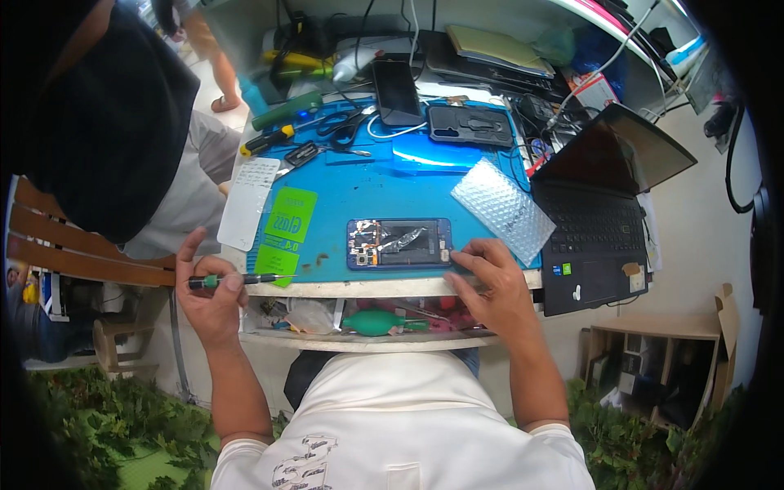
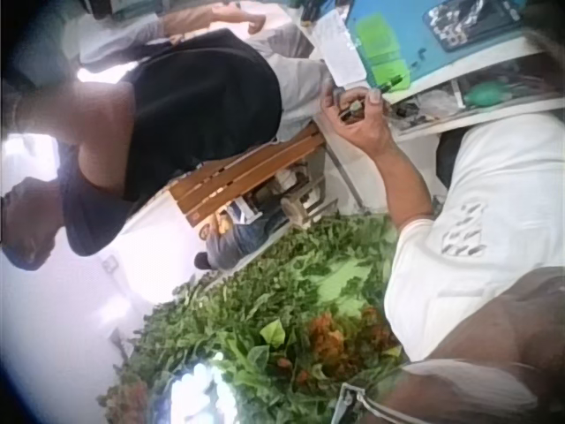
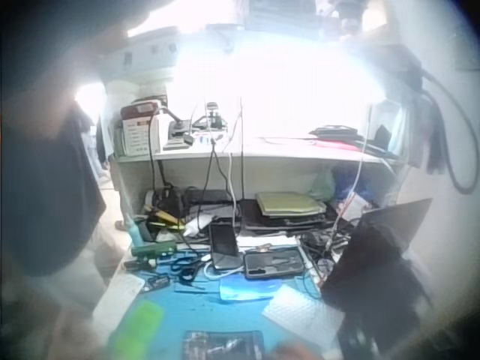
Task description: The person is repairing a mobile phone on a cluttered workbench, using a screwdriver to remove and install tiny screws within the device's internal chassis.
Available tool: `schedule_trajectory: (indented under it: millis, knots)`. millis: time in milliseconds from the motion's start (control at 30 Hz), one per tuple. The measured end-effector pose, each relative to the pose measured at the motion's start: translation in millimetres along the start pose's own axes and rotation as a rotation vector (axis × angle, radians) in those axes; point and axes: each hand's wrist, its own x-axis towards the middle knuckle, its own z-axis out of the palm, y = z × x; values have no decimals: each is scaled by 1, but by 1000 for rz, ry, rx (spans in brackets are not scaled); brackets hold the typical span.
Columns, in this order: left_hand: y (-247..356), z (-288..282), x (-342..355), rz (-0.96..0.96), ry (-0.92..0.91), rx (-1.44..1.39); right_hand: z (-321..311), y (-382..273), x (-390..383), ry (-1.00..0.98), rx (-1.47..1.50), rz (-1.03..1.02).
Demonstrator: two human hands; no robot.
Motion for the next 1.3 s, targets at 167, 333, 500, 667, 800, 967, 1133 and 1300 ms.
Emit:
schedule_trajectory:
  millis: [167, 333, 500, 667, 800, 967, 1133, 1300]
  knots:
    - [-6, -4, -1, 33, -64, 71, -5, -6, 3, 4, 26, 4]
    - [8, 10, 2, 162, -118, 294, -8, -8, 9, 93, -22, -71]
    - [36, 33, 14, 263, -223, 452, -5, -10, 14, 91, 21, -130]
    - [40, 63, 45, 322, -384, 464, 10, -2, 18, 157, 47, -192]
    - [21, 90, 67, 249, -456, 614, 18, 10, 16, 260, 85, -188]
    - [-18, 106, 79, 22, -584, 628, 17, 16, 13, 283, 190, -163]
    - [-42, 138, 79, 125, -461, 423, 17, 19, 12, 278, 251, -122]
    - [-50, 180, 73, 194, -615, 410, 16, 19, 12, 262, 278, -112]
